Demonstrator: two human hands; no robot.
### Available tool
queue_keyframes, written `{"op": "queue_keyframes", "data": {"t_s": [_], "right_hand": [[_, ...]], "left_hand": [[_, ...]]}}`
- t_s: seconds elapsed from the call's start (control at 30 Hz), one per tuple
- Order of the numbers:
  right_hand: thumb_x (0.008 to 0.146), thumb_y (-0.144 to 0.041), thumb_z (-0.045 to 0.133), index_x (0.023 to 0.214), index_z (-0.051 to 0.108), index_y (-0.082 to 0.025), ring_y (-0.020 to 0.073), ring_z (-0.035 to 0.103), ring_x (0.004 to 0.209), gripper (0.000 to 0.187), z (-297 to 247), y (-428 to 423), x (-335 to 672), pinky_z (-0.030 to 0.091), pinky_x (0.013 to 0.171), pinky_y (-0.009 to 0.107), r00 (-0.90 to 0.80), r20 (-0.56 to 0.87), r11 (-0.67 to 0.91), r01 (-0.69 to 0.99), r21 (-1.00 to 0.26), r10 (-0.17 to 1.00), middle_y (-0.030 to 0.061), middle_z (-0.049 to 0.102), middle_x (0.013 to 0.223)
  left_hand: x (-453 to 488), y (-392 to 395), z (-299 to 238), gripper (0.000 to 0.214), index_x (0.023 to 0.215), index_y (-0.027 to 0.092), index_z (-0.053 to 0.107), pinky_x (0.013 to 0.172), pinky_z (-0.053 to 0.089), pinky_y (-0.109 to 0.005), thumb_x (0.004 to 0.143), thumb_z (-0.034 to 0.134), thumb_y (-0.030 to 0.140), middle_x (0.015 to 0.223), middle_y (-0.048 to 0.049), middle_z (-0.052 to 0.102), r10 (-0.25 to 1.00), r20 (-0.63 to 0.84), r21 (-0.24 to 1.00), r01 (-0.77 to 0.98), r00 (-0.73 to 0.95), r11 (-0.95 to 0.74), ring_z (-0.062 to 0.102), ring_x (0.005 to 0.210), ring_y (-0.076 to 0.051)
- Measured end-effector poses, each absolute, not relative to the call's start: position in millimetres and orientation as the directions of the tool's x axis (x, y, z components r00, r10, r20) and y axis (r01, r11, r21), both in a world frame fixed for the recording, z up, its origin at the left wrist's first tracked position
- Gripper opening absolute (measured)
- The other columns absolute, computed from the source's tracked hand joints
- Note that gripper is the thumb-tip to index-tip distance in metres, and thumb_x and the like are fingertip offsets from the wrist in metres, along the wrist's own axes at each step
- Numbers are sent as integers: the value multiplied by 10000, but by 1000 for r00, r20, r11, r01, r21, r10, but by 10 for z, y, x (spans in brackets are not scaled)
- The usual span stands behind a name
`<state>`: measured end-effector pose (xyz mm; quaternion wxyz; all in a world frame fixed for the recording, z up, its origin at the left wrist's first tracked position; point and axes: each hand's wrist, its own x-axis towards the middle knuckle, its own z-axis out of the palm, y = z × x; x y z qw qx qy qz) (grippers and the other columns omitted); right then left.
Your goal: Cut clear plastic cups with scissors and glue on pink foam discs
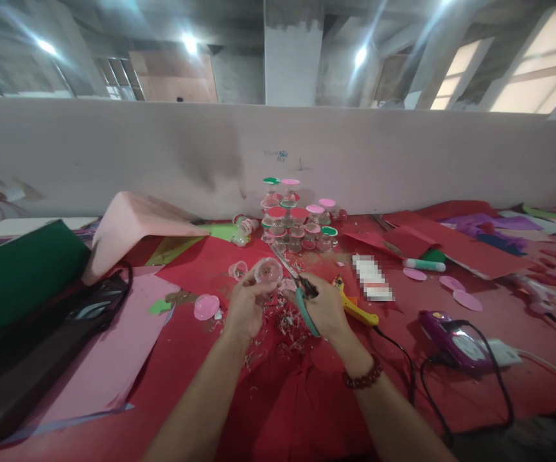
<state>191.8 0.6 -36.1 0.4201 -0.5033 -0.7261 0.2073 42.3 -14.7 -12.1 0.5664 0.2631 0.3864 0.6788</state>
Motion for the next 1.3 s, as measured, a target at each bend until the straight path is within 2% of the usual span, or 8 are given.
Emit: {"op": "queue_keyframes", "data": {"t_s": [0.1,0.27,0.63,0.77,0.9,1.1,1.3], "right_hand": [[701,-307,626,1071,595,-194,198,573,791,389,-348,-14,1916,461,729,311,-127,439,415,627,-659,890,58,613,916],[687,-228,613,1117,592,-211,228,555,895,431,-347,-43,1895,449,827,363,-190,464,452,697,-557,865,77,587,993],[695,-173,562,1097,643,-223,194,574,804,413,-367,-50,1911,451,742,288,-152,457,418,710,-566,877,57,622,920],[701,-191,572,1115,631,-232,201,575,842,420,-352,-57,1905,447,769,294,-165,464,431,712,-554,870,55,632,944],[685,-196,597,1125,619,-219,223,566,878,441,-344,-61,1895,441,817,331,-143,510,423,763,-488,848,75,615,983],[726,-198,574,1105,641,-247,192,598,859,389,-350,-62,1920,456,787,280,-136,475,417,718,-557,869,49,644,979],[780,-251,555,1030,673,-247,177,610,753,275,-358,-29,1927,453,718,269,-138,439,406,682,-608,888,32,669,842]], "left_hand": [[417,-138,-133,420,894,177,701,661,477,-198,499,738,42,859,-8,701,966,-68,811,-577,-249,-92,636,735,-114],[425,-147,-141,402,911,176,692,696,471,-192,534,730,42,860,3,686,978,-8,821,-560,-208,-113,629,774,-107],[404,-132,-154,376,878,160,701,674,476,-193,526,733,32,844,-5,686,979,-28,825,-558,-204,-92,630,745,-108],[406,-135,-153,366,858,161,702,648,476,-181,519,735,28,807,5,683,977,-36,814,-574,-208,-92,626,713,-96],[427,-152,-139,377,866,169,703,623,473,-176,519,735,26,802,7,690,981,-39,811,-580,-190,-80,633,714,-100],[427,-155,-133,396,892,165,704,673,483,-188,524,723,20,857,-2,693,978,-30,815,-571,-205,-95,637,764,-110],[405,-149,-127,472,937,197,701,676,480,-202,500,734,22,908,3,695,970,-60,808,-582,-235,-91,638,761,-111]]}}
